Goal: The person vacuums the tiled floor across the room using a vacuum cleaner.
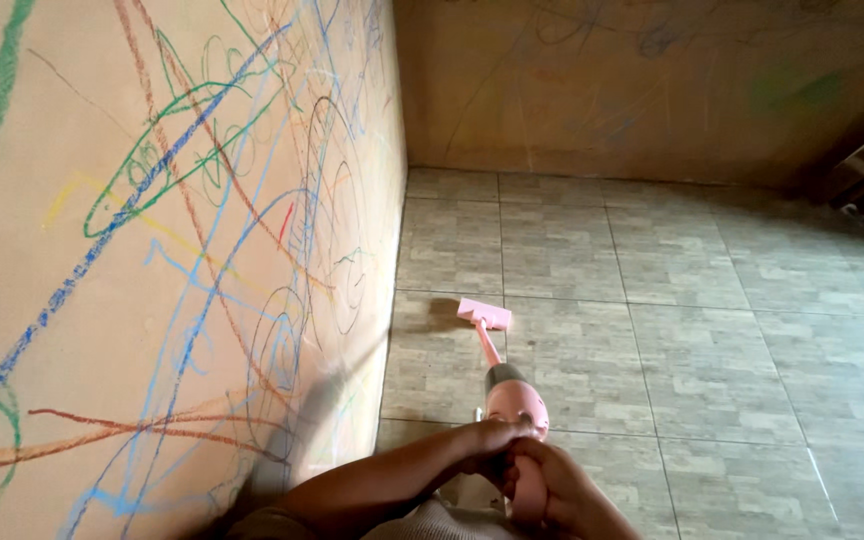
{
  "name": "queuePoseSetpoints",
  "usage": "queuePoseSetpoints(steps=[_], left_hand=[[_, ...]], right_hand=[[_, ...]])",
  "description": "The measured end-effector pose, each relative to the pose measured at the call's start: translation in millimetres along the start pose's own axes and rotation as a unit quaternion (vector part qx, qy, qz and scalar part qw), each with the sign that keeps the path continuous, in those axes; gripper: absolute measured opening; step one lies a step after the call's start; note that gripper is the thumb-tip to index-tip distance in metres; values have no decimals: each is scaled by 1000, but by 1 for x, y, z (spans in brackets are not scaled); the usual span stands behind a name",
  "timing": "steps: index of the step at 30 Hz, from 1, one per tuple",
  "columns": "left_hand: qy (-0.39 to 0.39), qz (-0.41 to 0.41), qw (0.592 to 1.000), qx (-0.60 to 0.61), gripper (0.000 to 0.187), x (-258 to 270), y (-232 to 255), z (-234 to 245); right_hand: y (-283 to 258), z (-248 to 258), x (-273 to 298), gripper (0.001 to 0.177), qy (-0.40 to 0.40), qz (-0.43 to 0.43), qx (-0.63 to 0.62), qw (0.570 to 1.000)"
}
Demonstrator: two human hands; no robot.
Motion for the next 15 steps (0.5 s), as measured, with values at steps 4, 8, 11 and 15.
queuePoseSetpoints(steps=[4, 8, 11, 15], left_hand=[[77, 6, 997, -3, 76, -11, 11, 13], [88, 11, 996, -3, 77, -28, 35, 24], [132, 21, 990, -32, 75, -42, 65, 38], [124, 19, 992, -28, 81, -93, 113, 66]], right_hand=[[-14, 8, -23, 19, -9, 34, 43, 998], [-37, 20, -61, 22, -14, 41, 58, 997], [-65, 30, -83, 22, -31, 43, 63, 997], [-120, 40, -123, 22, -27, 57, 68, 996]])
Point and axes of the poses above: each hand's wrist, its own x-axis away from the middle knuckle, its own z-axis out of the back of the hand, y = z × x, the point moved 4 cm from there along -x, towards the middle knuckle, and after that the axes turned 7 degrees about z, right-handed, at the moved point
